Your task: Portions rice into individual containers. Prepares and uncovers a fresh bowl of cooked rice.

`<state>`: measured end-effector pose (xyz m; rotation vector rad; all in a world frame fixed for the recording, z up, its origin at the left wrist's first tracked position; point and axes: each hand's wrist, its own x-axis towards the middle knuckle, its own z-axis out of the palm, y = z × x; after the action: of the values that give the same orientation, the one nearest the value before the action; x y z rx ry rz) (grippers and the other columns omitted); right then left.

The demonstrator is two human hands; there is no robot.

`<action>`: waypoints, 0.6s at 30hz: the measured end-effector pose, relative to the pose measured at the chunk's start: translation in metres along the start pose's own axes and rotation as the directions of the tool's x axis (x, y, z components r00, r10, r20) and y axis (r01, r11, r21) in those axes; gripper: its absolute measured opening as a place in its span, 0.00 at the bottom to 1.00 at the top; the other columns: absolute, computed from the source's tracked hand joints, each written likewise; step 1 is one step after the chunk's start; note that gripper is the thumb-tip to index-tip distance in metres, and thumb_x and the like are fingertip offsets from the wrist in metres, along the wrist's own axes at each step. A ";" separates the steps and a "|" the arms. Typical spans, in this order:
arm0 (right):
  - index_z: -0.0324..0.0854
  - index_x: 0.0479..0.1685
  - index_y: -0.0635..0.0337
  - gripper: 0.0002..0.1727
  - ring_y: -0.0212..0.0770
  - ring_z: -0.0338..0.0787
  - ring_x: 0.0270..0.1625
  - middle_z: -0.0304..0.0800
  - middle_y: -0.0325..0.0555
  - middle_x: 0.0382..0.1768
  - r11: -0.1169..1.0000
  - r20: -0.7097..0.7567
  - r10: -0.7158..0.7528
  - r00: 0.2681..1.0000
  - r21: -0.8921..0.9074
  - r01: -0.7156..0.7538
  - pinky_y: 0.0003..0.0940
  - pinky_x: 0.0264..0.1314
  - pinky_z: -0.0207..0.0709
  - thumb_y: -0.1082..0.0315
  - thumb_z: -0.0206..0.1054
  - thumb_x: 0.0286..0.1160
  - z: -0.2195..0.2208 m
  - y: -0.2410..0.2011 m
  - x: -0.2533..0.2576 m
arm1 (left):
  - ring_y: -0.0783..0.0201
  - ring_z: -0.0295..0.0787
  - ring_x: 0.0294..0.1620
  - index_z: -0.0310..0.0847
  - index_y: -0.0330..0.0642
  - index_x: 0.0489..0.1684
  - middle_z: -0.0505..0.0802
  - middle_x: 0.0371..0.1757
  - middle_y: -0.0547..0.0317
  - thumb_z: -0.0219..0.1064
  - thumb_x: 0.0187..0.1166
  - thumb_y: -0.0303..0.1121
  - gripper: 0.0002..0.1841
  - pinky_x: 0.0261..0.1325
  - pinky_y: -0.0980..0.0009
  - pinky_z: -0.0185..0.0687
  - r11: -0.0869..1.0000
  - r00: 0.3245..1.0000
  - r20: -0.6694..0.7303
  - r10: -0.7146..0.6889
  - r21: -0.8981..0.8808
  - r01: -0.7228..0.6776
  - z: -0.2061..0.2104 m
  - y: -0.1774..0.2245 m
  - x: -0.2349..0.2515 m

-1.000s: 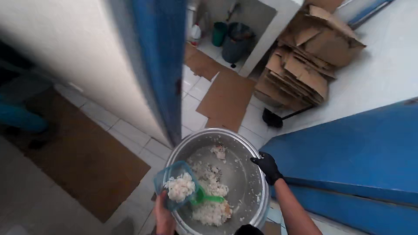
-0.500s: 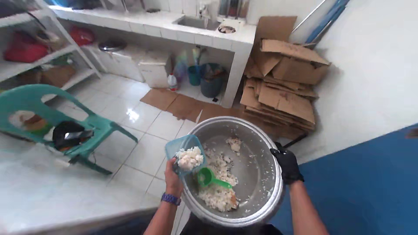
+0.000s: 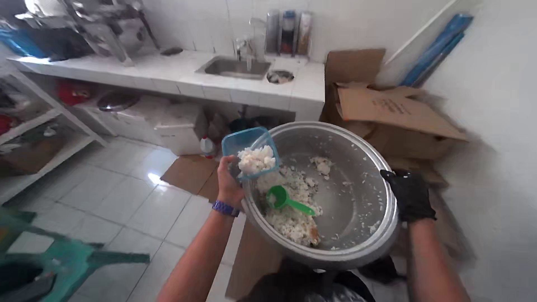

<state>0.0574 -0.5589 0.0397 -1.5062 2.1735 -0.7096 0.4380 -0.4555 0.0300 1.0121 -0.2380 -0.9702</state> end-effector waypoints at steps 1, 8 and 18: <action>0.83 0.66 0.66 0.26 0.65 0.83 0.71 0.86 0.69 0.65 1.000 0.005 -0.016 1.000 0.010 0.016 0.65 0.75 0.70 0.53 0.68 0.83 0.007 -0.025 0.031 | 0.67 0.89 0.34 0.77 0.49 0.39 0.89 0.31 0.62 0.47 0.88 0.40 0.13 0.36 0.67 0.87 1.000 0.999 0.015 0.028 -0.008 -0.028 0.021 0.006 0.030; 0.87 0.60 0.65 0.23 0.70 0.84 0.66 0.88 0.71 0.59 0.990 -0.041 -0.131 0.991 0.042 0.133 0.73 0.69 0.71 0.53 0.72 0.79 0.054 -0.164 0.231 | 0.66 0.89 0.39 0.76 0.47 0.47 0.89 0.36 0.61 0.44 0.86 0.42 0.15 0.43 0.64 0.87 0.990 0.982 0.122 0.142 -0.020 -0.141 0.139 0.044 0.223; 0.78 0.75 0.55 0.26 0.73 0.85 0.63 0.87 0.71 0.61 0.993 -0.042 -0.117 0.992 0.008 0.117 0.76 0.63 0.75 0.68 0.71 0.75 0.158 -0.289 0.465 | 0.66 0.87 0.38 0.74 0.49 0.42 0.86 0.34 0.62 0.49 0.84 0.41 0.11 0.41 0.64 0.86 0.998 0.964 0.260 0.050 -0.048 -0.038 0.278 0.049 0.533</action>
<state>0.2054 -1.1080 0.0731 -1.6381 2.1214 -0.7967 0.6145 -1.0294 0.0884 0.8351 -0.4549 -1.0633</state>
